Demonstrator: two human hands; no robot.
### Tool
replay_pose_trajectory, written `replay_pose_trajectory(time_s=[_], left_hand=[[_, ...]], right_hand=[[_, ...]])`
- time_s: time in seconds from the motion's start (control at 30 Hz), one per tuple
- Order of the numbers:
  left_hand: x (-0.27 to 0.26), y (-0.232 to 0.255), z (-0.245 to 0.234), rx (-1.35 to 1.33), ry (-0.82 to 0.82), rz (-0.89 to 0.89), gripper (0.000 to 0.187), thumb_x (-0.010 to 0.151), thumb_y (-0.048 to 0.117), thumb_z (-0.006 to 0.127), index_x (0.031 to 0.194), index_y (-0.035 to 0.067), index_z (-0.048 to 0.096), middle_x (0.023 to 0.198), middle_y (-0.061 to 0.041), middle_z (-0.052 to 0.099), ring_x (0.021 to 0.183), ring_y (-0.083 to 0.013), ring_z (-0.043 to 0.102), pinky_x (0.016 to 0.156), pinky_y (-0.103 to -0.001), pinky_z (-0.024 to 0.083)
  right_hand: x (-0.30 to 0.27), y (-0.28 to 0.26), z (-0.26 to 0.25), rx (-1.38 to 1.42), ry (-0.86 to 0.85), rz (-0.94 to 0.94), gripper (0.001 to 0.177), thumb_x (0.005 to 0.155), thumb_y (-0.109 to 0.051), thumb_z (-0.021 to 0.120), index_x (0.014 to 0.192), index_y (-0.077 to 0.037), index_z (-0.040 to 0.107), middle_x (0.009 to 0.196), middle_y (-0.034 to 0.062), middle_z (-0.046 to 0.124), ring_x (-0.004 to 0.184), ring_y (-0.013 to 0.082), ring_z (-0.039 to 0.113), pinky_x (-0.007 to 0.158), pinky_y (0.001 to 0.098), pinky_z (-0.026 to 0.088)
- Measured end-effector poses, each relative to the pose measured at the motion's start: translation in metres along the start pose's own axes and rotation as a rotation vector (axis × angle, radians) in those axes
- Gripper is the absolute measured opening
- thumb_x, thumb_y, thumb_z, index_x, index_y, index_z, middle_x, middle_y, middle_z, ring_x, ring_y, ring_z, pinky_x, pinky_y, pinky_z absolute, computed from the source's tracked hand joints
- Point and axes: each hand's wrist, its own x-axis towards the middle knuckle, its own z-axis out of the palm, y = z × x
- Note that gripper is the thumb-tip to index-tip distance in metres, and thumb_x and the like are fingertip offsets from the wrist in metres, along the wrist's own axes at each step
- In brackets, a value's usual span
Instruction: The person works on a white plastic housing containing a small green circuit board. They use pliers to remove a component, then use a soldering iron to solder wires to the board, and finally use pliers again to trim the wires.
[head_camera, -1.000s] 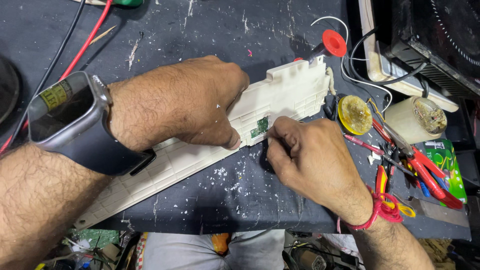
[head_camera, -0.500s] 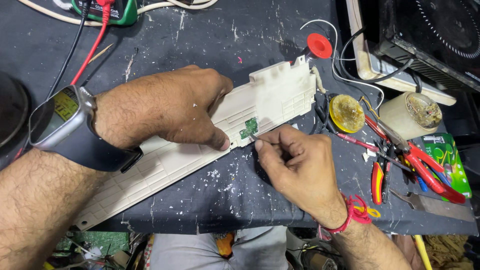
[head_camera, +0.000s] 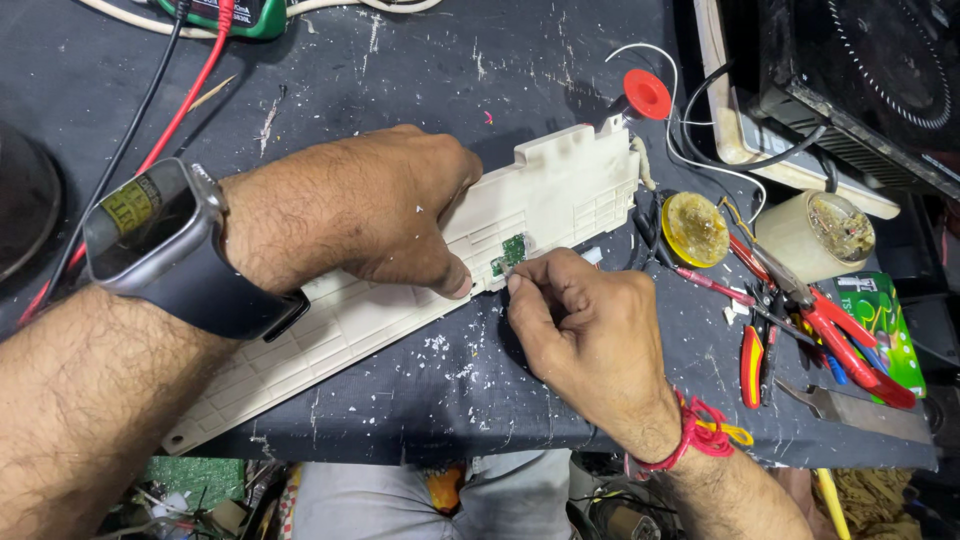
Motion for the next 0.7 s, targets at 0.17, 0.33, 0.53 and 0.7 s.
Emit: replay_pose_trajectory(time_s=[0.17,0.33,0.53,0.7], left_hand=[[-0.0033,0.0012,-0.0018,-0.014,-0.054,-0.056,0.063,0.074,0.038,0.092,0.124,0.009,0.068,0.116,-0.015,0.071,0.11,-0.0303,0.07,0.091,-0.044,0.057],[-0.0011,-0.0003,-0.0011,-0.009,-0.055,-0.036,0.062,0.074,0.039,0.091,0.122,0.007,0.068,0.113,-0.015,0.073,0.107,-0.0305,0.072,0.089,-0.044,0.058],[-0.0026,-0.0014,-0.0007,-0.032,-0.043,-0.025,0.061,0.073,0.037,0.092,0.122,0.009,0.069,0.108,-0.014,0.074,0.1,-0.0292,0.074,0.084,-0.043,0.06],[-0.0031,0.0018,-0.0038,-0.023,-0.083,-0.054,0.059,0.075,0.036,0.091,0.122,0.008,0.069,0.108,-0.015,0.074,0.097,-0.028,0.075,0.081,-0.042,0.061]], right_hand=[[-0.0003,-0.0036,0.0019,-0.048,0.007,0.021,0.011,0.088,-0.01,0.071,0.088,0.001,0.074,0.049,0.0044,0.062,0.041,0.004,0.055,0.04,0.0262,0.042],[-0.0014,0.0029,0.0022,-0.041,0.017,-0.016,0.011,0.089,-0.01,0.072,0.087,0.001,0.074,0.052,0.005,0.061,0.043,0.0044,0.055,0.042,0.0253,0.042],[-0.0032,0.0056,0.0037,-0.018,0.043,-0.024,0.011,0.09,-0.01,0.071,0.088,0.001,0.073,0.054,0.0025,0.064,0.047,0.0026,0.059,0.044,0.023,0.044],[-0.0018,0.0057,0.0025,-0.019,0.038,-0.032,0.01,0.09,-0.009,0.072,0.089,0.0,0.074,0.053,0.0017,0.063,0.046,0.0025,0.058,0.043,0.0227,0.043]])
